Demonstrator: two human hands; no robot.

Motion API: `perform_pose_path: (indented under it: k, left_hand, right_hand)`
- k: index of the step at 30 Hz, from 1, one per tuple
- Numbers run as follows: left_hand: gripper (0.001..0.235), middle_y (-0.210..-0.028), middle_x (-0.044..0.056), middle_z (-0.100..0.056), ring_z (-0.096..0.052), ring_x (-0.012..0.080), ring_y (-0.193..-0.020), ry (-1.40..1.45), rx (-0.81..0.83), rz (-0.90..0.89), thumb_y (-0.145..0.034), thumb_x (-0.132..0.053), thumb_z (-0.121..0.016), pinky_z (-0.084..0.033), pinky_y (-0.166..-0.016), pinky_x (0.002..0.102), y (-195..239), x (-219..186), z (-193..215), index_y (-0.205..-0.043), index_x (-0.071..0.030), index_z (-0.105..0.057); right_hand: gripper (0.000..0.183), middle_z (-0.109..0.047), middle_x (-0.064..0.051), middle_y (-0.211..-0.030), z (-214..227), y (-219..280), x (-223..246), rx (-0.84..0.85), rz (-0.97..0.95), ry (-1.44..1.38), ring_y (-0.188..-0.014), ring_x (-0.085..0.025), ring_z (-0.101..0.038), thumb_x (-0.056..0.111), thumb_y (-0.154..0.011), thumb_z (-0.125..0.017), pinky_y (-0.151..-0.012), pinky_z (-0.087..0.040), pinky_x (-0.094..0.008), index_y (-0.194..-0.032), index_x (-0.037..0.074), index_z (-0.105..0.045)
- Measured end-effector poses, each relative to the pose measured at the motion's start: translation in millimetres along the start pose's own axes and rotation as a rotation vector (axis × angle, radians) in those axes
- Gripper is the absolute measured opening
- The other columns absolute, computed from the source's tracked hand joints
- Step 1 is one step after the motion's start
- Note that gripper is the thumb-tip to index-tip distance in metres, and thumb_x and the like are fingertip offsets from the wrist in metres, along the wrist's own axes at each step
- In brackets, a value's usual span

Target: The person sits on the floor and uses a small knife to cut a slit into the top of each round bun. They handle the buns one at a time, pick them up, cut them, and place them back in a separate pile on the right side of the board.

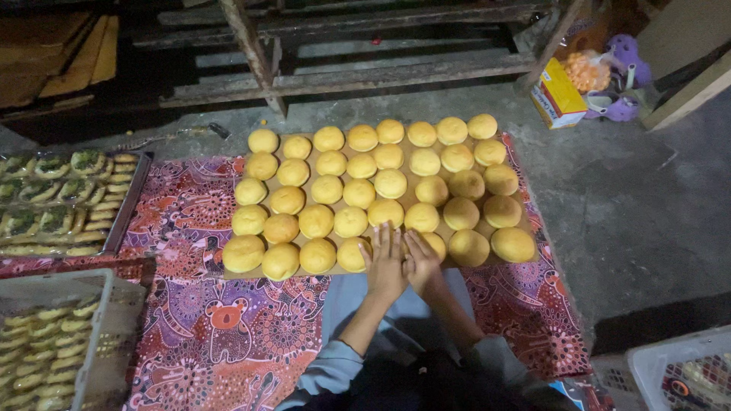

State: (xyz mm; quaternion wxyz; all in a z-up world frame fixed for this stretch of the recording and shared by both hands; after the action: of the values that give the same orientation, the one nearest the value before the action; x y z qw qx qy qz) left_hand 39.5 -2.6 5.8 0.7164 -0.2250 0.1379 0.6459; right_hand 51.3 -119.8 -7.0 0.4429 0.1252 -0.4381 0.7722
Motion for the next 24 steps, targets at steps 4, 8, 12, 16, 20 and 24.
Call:
perform_pose_path:
  k: [4, 8, 12, 16, 20, 24]
  left_hand:
    - [0.077, -0.169, 0.017, -0.014, -0.008, 0.0377, -0.157, 0.01, -0.002, 0.003, -0.09, -0.028, -0.065, -0.002, -0.117, 0.073, 0, 0, -1, -0.157, -0.007, -0.032]
    - [0.074, -0.17, 0.015, -0.015, -0.009, 0.0375, -0.157, 0.001, -0.022, -0.009, -0.091, -0.028, -0.063, -0.002, -0.117, 0.073, 1, 0, -3, -0.157, -0.007, -0.034]
    - [0.073, -0.169, 0.016, -0.015, -0.009, 0.0383, -0.157, 0.021, -0.028, -0.014, -0.092, -0.027, -0.06, -0.001, -0.117, 0.073, 1, 0, -8, -0.157, -0.007, -0.034]
    - [0.071, -0.169, 0.016, -0.017, -0.011, 0.0386, -0.156, 0.008, -0.046, -0.027, -0.094, -0.028, -0.059, -0.001, -0.117, 0.073, 1, 0, -10, -0.157, -0.007, -0.034]
    - [0.07, -0.168, 0.018, -0.018, -0.012, 0.0404, -0.155, 0.0, -0.074, -0.036, -0.095, -0.028, -0.058, -0.002, -0.116, 0.073, 0, -1, -9, -0.157, -0.007, -0.035]
    - [0.07, -0.168, 0.019, -0.019, -0.014, 0.0403, -0.155, 0.001, -0.072, -0.04, -0.095, -0.029, -0.057, -0.002, -0.118, 0.072, -1, -1, -8, -0.157, -0.007, -0.035]
  right_hand:
    - [0.053, -0.059, -0.031, -0.138, 0, 1, 2, -0.017, -0.011, -0.03, -0.131, -0.044, -0.057, -0.008, -0.08, -0.061, -0.112, -0.046, -0.045, -0.133, -0.01, -0.059]
    - [0.052, -0.06, -0.03, -0.137, -3, 1, -1, -0.028, -0.011, -0.036, -0.128, -0.044, -0.058, -0.008, -0.079, -0.062, -0.111, -0.047, -0.045, -0.131, -0.009, -0.06]
    - [0.052, -0.06, -0.029, -0.136, -4, 3, -5, -0.045, -0.019, -0.04, -0.126, -0.045, -0.059, -0.007, -0.079, -0.062, -0.11, -0.048, -0.045, -0.131, -0.008, -0.06]
    - [0.051, -0.06, -0.03, -0.137, -3, 5, -7, -0.024, -0.037, -0.052, -0.127, -0.045, -0.059, -0.007, -0.081, -0.062, -0.109, -0.048, -0.044, -0.133, -0.008, -0.06]
    - [0.053, -0.06, -0.03, -0.136, -1, 2, -5, -0.021, -0.02, -0.023, -0.127, -0.045, -0.059, -0.006, -0.08, -0.063, -0.109, -0.048, -0.045, -0.132, -0.007, -0.061]
    - [0.051, -0.06, -0.03, -0.136, 0, -2, -4, -0.032, -0.006, -0.045, -0.127, -0.045, -0.059, -0.006, -0.082, -0.062, -0.11, -0.048, -0.045, -0.132, -0.007, -0.06]
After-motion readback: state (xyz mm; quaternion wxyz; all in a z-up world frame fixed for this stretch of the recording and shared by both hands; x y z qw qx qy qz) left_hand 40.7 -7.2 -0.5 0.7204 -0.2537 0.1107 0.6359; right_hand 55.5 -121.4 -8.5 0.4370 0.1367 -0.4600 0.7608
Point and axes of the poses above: each hand's wrist, its own y-axis away from the middle knuckle, its own z-axis out of the back of the hand, x = y × z, the point moved 4 cm from there along -y, towards the middle knuckle
